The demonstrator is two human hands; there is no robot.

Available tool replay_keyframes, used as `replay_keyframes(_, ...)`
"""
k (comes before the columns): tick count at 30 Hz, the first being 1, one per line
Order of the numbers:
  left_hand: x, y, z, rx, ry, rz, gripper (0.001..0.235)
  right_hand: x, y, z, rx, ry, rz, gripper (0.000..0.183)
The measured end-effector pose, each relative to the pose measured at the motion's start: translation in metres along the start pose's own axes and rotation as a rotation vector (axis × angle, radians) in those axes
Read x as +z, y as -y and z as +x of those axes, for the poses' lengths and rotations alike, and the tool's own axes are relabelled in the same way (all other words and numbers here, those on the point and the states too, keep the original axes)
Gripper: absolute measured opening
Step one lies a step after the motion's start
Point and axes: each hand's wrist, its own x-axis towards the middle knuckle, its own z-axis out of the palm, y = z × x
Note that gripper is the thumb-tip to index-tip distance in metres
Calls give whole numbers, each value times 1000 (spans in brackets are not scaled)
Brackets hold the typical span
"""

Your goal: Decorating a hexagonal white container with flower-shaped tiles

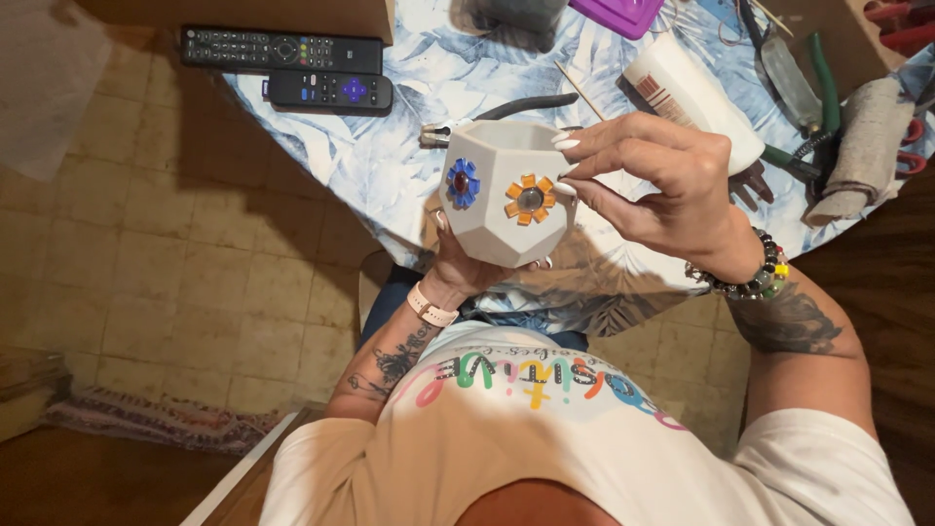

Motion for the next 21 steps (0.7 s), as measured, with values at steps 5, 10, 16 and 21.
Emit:
replay_keyframes(5, -1, 0, -3, -17, -28, -4, 88, 1, 0, -1, 11, -1, -13, 8)
replay_keyframes(10, -8, 1, -3, -11, -30, 7, 88, 1, -1, -2, -1, -12, -6, 9)
replay_keyframes(16, -4, 0, -2, -7, -6, 7, 85, 3, -1, -2, -3, -13, -21, 9)
replay_keyframes(21, -10, 0, -5, -15, -33, -29, 87, 0, -3, -1, -23, 24, -6, 5)
